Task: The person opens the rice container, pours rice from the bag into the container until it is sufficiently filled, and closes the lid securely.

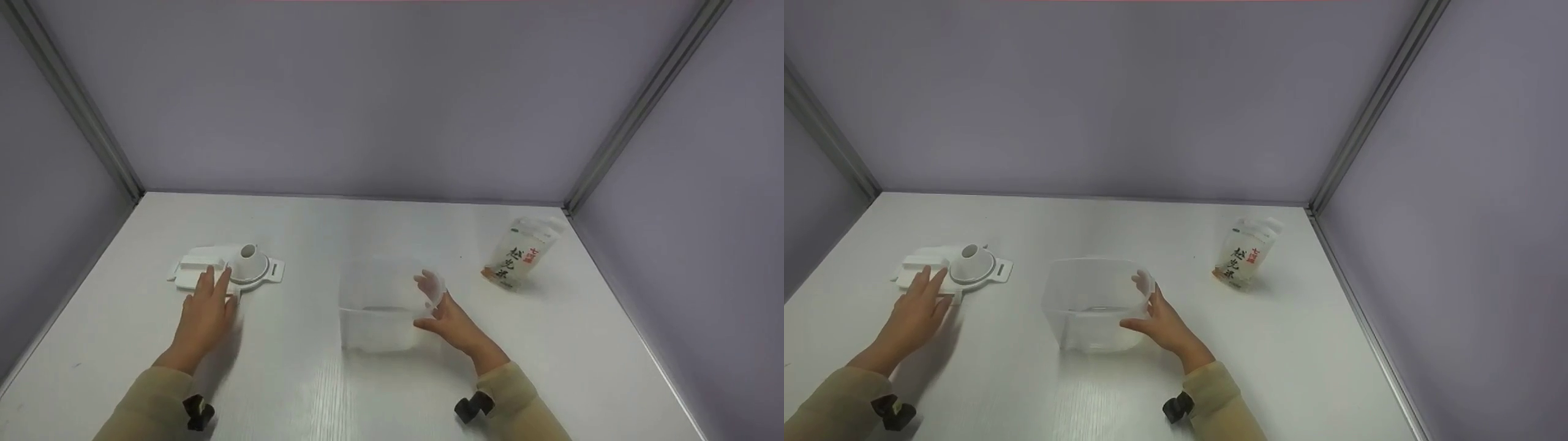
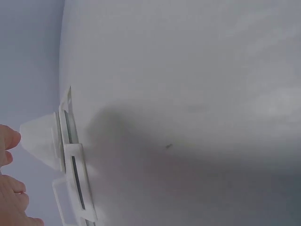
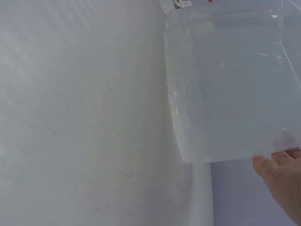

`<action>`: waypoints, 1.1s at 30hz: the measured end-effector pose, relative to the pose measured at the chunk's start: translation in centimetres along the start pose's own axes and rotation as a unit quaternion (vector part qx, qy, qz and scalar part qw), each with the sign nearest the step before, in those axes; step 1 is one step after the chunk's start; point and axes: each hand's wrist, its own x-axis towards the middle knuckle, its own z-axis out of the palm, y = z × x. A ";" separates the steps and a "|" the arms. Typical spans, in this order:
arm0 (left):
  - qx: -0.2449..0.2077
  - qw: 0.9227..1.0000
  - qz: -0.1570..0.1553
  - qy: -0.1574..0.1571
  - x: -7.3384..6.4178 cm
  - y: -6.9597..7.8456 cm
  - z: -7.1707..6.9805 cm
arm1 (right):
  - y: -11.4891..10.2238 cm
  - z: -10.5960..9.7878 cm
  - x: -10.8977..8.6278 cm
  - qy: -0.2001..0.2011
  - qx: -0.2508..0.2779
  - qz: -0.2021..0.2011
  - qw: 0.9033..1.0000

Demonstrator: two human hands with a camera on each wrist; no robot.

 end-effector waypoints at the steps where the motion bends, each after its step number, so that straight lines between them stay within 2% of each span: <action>1: -0.001 1.000 0.007 -0.001 -0.1 0.3 -0.1 | 0.0 0.0 0.0 0.000 0.000 0.000 1.000; 9: -0.018 0.998 0.051 -0.012 -0.6 3.4 -0.3 | -0.1 0.0 0.0 0.002 0.001 -0.008 1.000; 17: -0.041 0.993 0.112 -0.003 -1.0 6.2 0.0 | 0.0 0.0 0.0 0.003 0.008 -0.006 1.000; 20: -0.054 0.991 0.122 -0.017 -0.9 6.9 0.2 | -0.1 0.0 0.0 0.006 0.004 -0.004 1.000; 24: -0.087 0.987 0.122 -0.051 -0.7 7.6 0.6 | -0.2 0.0 -0.1 0.009 -0.015 0.003 1.000; 33: -0.166 0.971 0.135 -0.103 -0.5 9.6 1.2 | 0.0 0.0 -0.2 0.003 -0.009 -0.001 1.000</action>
